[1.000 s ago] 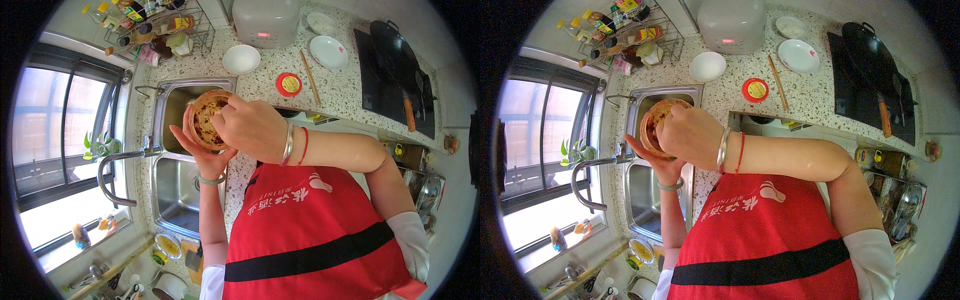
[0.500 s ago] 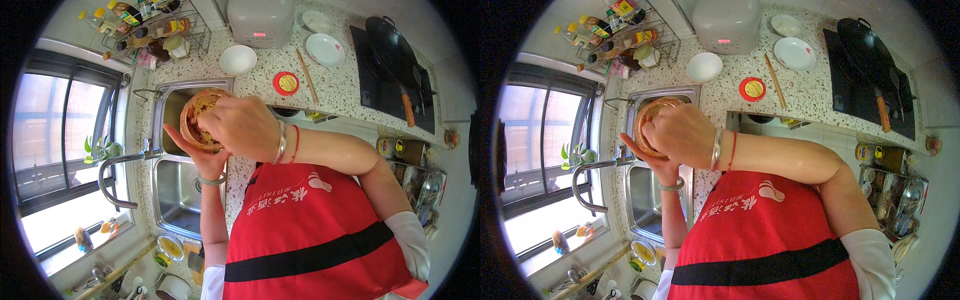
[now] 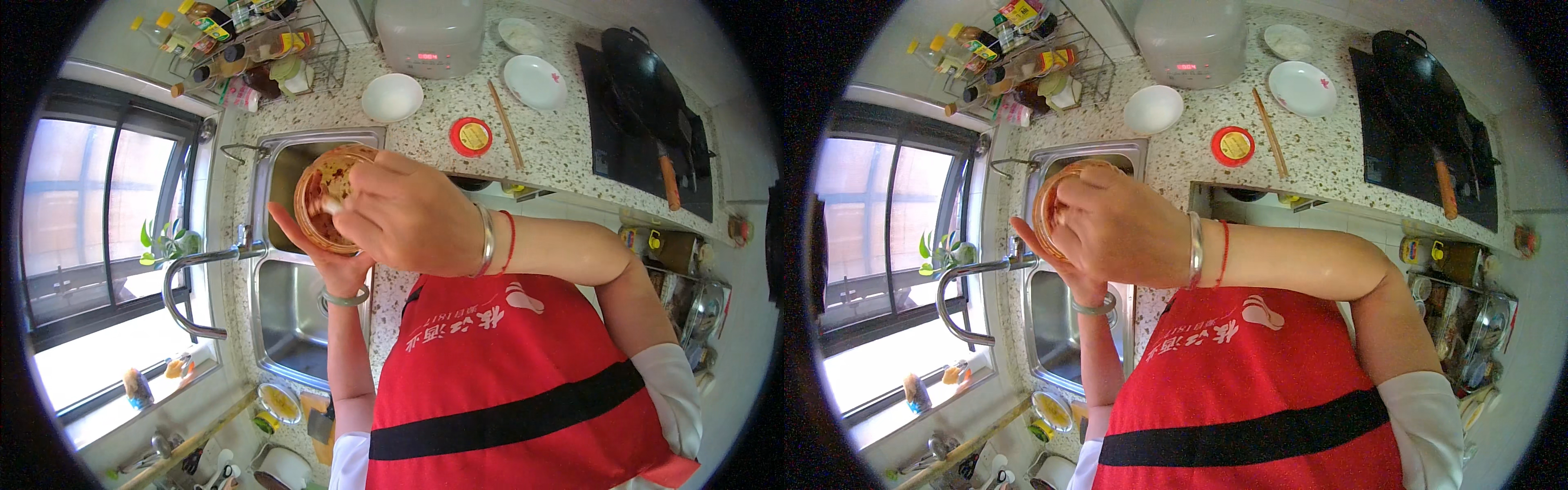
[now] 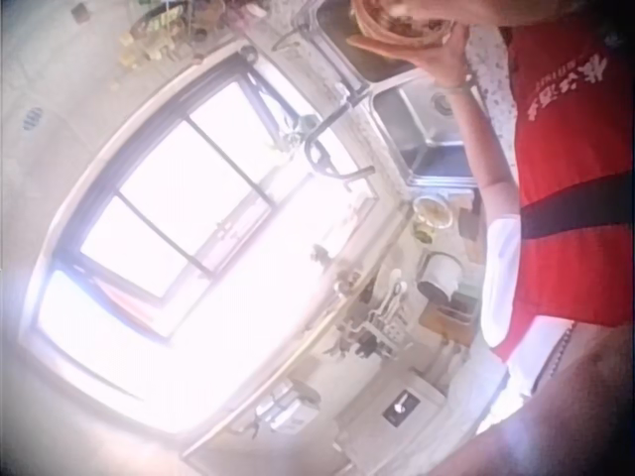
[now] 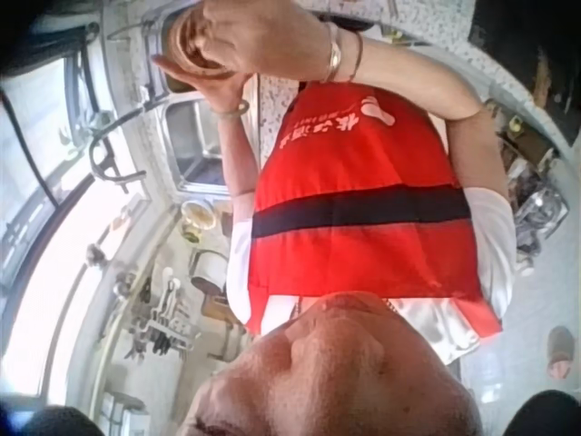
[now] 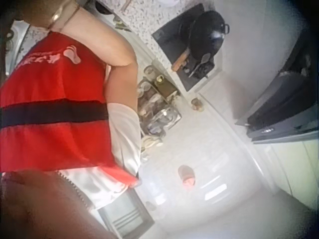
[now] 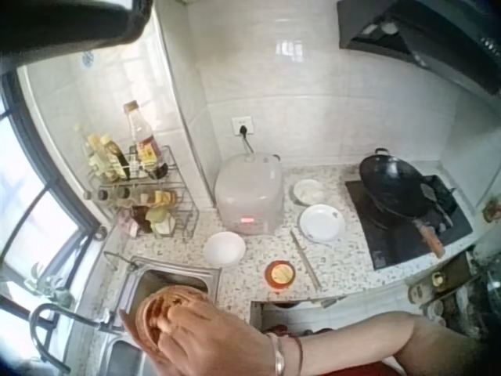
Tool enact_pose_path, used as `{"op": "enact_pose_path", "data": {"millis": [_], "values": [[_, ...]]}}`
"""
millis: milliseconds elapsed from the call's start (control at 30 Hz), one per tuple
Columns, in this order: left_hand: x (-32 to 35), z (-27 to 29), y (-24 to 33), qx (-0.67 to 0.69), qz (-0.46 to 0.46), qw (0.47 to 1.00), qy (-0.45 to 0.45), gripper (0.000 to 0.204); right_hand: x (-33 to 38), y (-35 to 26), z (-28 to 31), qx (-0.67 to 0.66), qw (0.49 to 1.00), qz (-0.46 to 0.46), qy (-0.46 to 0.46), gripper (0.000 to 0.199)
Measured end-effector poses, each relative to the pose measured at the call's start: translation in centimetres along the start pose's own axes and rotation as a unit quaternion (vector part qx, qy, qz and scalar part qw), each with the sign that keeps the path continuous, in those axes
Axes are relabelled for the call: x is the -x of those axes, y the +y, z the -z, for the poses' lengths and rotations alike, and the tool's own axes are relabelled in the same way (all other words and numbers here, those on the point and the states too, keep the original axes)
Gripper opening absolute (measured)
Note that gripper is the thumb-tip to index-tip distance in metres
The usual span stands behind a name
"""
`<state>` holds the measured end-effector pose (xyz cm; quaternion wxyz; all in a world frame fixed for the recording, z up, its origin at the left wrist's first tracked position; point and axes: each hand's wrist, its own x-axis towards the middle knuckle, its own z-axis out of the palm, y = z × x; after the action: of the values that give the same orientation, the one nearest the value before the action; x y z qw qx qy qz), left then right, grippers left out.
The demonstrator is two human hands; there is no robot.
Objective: The person pours beaten eggs from a bowl into a hot wok and scrambles them with a spatula. After cooking, the person transfers the scrambled eggs to a plate, washes the wok in the sink, and rinses a plate under the tap.
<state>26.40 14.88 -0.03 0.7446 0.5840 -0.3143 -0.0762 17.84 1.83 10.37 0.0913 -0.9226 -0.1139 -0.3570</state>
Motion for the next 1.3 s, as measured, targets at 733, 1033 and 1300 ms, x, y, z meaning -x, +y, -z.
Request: {"op": "enact_pose_path", "data": {"millis": [733, 1033, 1300], "values": [[-1.2, -0.8, 1.7, -0.097, -0.154, 0.977, -0.109, 0.116, 2.2, 2.5, 1.4, 0.055, 0.995, 0.046, -0.070, 0.013], [-1.7, -0.9, 2.3, -0.194, -0.084, 0.954, -0.211, 0.121, 2.8, 5.6, -0.3, 0.035, 0.968, 0.212, -0.133, 0.010], [-1.6, -0.7, 2.4, -0.159, -0.046, 0.957, -0.240, 0.115, 3.1, 5.6, -1.0, 0.009, 0.955, 0.260, -0.145, 0.008]]}}
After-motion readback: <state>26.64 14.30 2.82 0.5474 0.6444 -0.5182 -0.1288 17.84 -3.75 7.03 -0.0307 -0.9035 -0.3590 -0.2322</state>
